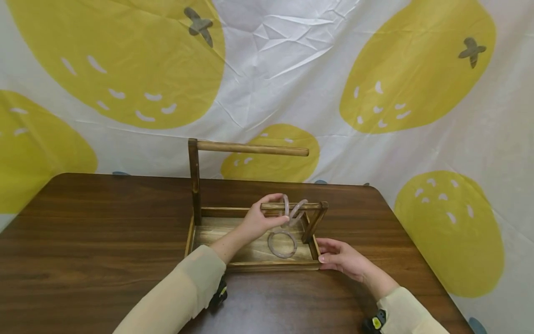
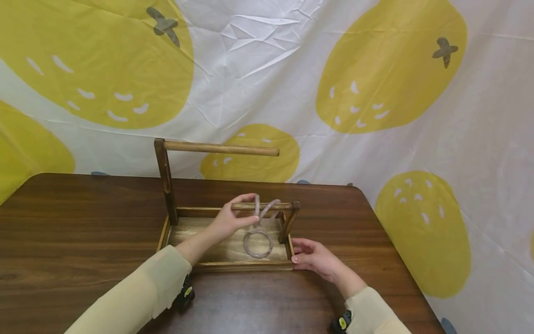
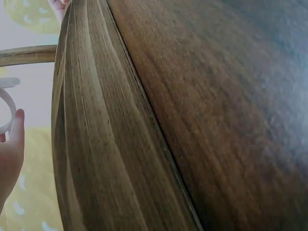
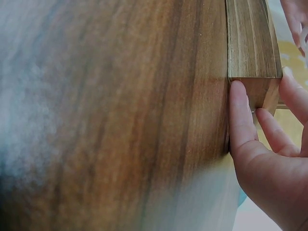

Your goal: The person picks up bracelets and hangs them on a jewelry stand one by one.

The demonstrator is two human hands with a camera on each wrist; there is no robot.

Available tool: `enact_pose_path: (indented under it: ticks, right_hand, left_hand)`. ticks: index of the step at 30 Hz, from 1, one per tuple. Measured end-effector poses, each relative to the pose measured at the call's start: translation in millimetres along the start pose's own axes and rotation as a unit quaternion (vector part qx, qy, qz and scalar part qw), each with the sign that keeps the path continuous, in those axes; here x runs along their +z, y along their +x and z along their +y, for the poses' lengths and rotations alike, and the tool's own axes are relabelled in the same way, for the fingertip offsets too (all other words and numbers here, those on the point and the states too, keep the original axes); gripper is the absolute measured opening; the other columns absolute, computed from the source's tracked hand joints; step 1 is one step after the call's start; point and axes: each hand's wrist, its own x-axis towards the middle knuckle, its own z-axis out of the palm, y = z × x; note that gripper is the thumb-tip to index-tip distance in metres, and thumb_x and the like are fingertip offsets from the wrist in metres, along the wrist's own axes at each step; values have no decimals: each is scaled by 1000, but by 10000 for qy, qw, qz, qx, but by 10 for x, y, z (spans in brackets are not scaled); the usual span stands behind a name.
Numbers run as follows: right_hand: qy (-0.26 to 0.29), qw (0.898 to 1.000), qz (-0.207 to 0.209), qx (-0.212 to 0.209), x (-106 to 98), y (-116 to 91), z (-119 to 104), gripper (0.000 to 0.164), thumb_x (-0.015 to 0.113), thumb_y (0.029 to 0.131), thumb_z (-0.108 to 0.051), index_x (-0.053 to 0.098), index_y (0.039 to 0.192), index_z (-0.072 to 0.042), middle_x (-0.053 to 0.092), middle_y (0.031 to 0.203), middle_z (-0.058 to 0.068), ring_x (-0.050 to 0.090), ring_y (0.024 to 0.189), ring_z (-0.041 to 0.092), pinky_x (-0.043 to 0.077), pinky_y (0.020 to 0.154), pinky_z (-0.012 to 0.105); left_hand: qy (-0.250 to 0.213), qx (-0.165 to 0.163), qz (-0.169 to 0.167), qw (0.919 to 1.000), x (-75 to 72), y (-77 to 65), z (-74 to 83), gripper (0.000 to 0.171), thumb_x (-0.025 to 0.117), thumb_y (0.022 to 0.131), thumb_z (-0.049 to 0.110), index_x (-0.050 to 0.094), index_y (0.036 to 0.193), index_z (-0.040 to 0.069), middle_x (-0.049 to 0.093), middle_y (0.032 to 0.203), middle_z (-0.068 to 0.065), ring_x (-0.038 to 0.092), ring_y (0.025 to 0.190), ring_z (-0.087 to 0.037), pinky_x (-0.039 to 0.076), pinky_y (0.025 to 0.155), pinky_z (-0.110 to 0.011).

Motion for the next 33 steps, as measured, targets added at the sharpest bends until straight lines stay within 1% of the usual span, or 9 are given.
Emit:
enact_pose_path:
  ticks: [2, 7, 9, 12, 16, 20, 23, 28, 33]
  right_hand:
    - [5, 10000, -3, -4, 0, -1, 1, 72, 59, 91, -11, 15, 141, 17, 40, 131, 35, 58, 100, 11, 52, 87, 32]
    - [-29, 10000, 18, -1, -6, 1, 5, 73, 60, 91, -13, 16, 141, 17, 41, 131, 34, 57, 101, 11, 52, 87, 32]
    - [-41, 10000, 46, 23, -12, 0, 8, 74, 61, 90, -13, 17, 141, 17, 43, 130, 32, 58, 101, 11, 52, 87, 32]
    - [-56, 9999, 68, 55, -23, 1, 17, 74, 61, 90, -14, 17, 141, 17, 45, 130, 29, 58, 101, 11, 53, 87, 32]
    - [-42, 9999, 70, 64, -30, 6, 31, 75, 62, 90, -14, 17, 141, 17, 43, 131, 31, 57, 101, 11, 52, 87, 32]
    - [-44, 10000, 49, 53, -23, 9, 31, 75, 62, 90, -14, 16, 141, 17, 41, 132, 33, 57, 101, 11, 52, 88, 32]
    - [-38, 10000, 40, 45, -21, 4, 18, 75, 61, 90, -14, 16, 141, 17, 43, 130, 31, 57, 101, 10, 52, 87, 32]
    - [-26, 10000, 36, 44, -24, -6, 1, 73, 61, 90, -12, 17, 141, 17, 47, 128, 26, 57, 100, 10, 52, 87, 32]
    - [-38, 10000, 45, 59, -24, -6, 8, 73, 61, 90, -12, 17, 141, 17, 44, 130, 28, 57, 101, 11, 52, 87, 32]
  left_hand:
    - [-63, -18, -32, 10000, 7, 2, -6, 60, 68, 83, 9, 44, 137, 9, 43, 141, -11, 45, 123, -28, 50, 92, -34]
    - [-373, 52, -123, 9992, 25, 11, -7, 60, 66, 83, 4, 42, 138, 4, 44, 139, -15, 55, 107, -29, 51, 84, -24]
    - [-417, 61, -139, 9990, 33, 14, -8, 60, 66, 83, 3, 42, 138, 3, 45, 139, -16, 55, 105, -28, 50, 83, -22]
    - [-473, 73, -198, 9987, 42, 17, -11, 59, 65, 84, 2, 41, 138, 2, 44, 139, -17, 55, 108, -34, 51, 85, -22]
    - [-425, 87, -215, 9988, 38, 14, -19, 59, 65, 84, 4, 41, 138, 2, 44, 139, -18, 51, 116, -41, 50, 91, -31]
    - [-235, 65, -271, 9993, 8, 2, -12, 65, 67, 84, 8, 36, 142, 4, 39, 143, -19, 44, 126, -37, 42, 103, -45]
    - [-27, -24, -336, 9994, -25, -9, 1, 70, 67, 85, 13, 31, 145, 8, 34, 146, -19, 39, 131, -35, 36, 106, -52]
    - [344, -99, -298, 9989, -79, -23, 7, 75, 69, 85, 23, 28, 147, 12, 34, 147, -19, 29, 137, -36, 28, 108, -58]
    - [533, -108, -228, 9983, -125, -38, 7, 76, 69, 85, 22, 27, 147, 11, 34, 147, -18, 25, 139, -36, 24, 110, -59]
